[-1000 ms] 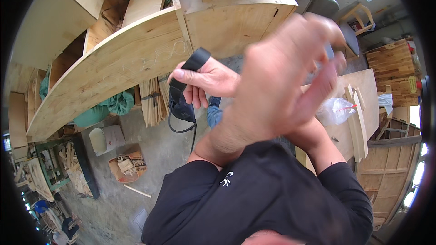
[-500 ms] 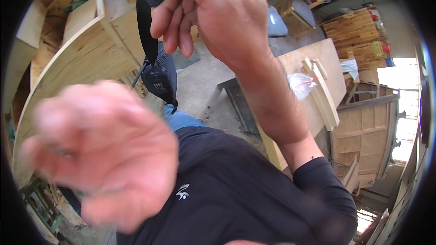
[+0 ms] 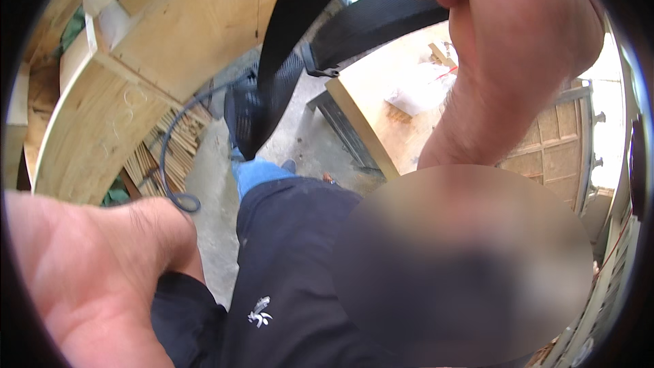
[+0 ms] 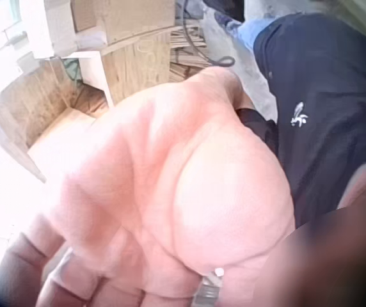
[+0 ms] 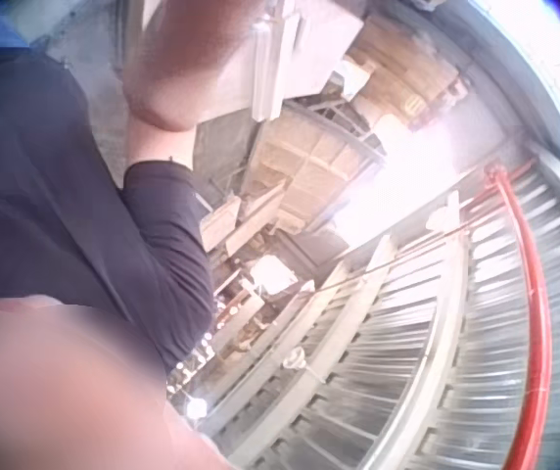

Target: The person uses a pneumatic blower to clean dust and debris from a wooden workbench and surrounding workshop floor. They then coil the air hose and place it on a rack before adjusting their head-mounted camera.

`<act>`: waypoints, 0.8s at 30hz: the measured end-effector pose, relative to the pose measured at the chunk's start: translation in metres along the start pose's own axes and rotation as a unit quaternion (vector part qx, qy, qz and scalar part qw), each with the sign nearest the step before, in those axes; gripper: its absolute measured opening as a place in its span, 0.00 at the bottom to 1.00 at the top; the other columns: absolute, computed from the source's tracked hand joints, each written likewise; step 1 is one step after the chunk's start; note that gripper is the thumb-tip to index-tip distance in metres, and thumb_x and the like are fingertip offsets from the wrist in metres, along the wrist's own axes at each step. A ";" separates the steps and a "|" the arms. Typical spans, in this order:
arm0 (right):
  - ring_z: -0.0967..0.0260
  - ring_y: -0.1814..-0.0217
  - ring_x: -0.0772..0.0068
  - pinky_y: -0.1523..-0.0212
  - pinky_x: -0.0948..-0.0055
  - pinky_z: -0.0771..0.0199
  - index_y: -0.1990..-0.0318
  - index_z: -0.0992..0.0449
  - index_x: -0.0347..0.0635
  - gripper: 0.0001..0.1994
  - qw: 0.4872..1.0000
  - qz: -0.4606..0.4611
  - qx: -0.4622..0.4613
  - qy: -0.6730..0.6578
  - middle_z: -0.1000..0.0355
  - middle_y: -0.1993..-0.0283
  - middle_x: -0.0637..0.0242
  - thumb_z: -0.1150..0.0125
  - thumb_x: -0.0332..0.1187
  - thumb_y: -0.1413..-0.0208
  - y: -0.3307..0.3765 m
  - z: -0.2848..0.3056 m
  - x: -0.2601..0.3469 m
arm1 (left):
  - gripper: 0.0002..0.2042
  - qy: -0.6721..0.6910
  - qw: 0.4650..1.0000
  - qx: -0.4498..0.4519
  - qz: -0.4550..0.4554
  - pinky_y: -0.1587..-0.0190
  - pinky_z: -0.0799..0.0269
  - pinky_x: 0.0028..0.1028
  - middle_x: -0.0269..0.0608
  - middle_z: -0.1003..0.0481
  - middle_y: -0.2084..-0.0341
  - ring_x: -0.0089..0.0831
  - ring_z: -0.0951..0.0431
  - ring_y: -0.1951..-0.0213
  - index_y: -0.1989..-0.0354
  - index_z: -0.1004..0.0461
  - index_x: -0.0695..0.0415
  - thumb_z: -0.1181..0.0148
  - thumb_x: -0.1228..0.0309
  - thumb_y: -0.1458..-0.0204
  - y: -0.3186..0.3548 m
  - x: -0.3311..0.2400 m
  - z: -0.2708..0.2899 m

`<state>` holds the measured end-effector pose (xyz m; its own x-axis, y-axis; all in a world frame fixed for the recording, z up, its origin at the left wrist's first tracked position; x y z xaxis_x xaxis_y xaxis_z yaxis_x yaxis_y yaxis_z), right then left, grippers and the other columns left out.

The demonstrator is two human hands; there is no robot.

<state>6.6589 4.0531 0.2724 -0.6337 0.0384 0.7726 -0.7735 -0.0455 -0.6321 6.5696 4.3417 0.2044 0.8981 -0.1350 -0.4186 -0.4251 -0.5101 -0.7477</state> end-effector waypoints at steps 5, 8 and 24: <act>0.32 0.81 0.77 0.80 0.79 0.35 0.61 0.25 0.37 0.17 0.994 0.086 -0.037 0.054 0.26 0.76 0.64 0.47 0.45 0.29 0.015 0.024 0.024 | 0.18 -0.046 0.996 -0.038 -0.062 0.60 0.25 0.34 0.47 0.26 0.62 0.39 0.24 0.59 0.49 0.29 0.60 0.40 0.61 0.41 -0.012 -0.026 0.046; 0.31 0.79 0.77 0.78 0.79 0.34 0.60 0.25 0.37 0.17 0.986 0.134 -0.066 0.078 0.26 0.75 0.64 0.47 0.44 0.30 0.027 0.033 0.045 | 0.18 -0.045 0.993 -0.056 -0.094 0.60 0.24 0.34 0.47 0.25 0.62 0.39 0.24 0.59 0.49 0.28 0.60 0.39 0.62 0.41 -0.020 -0.036 0.062; 0.28 0.72 0.70 0.70 0.74 0.27 0.46 0.25 0.39 0.18 0.969 -0.126 0.104 -0.186 0.24 0.67 0.63 0.51 0.44 0.29 -0.055 -0.054 -0.007 | 0.15 -0.169 0.970 0.078 0.157 0.61 0.22 0.35 0.47 0.24 0.62 0.41 0.22 0.59 0.53 0.25 0.59 0.36 0.65 0.46 -0.022 0.020 0.085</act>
<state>6.7055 4.1096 0.2986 -0.3477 -0.2872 0.8925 -0.8590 -0.2840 -0.4260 6.5871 4.4229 0.1687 0.6442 0.0371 -0.7640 -0.7073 -0.3511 -0.6135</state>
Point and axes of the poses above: each hand's wrist, its own y-axis away from the middle knuckle, its own z-axis out of the back of the hand, x = y × z, the point moved 3 cm from there along -y, towards the middle knuckle
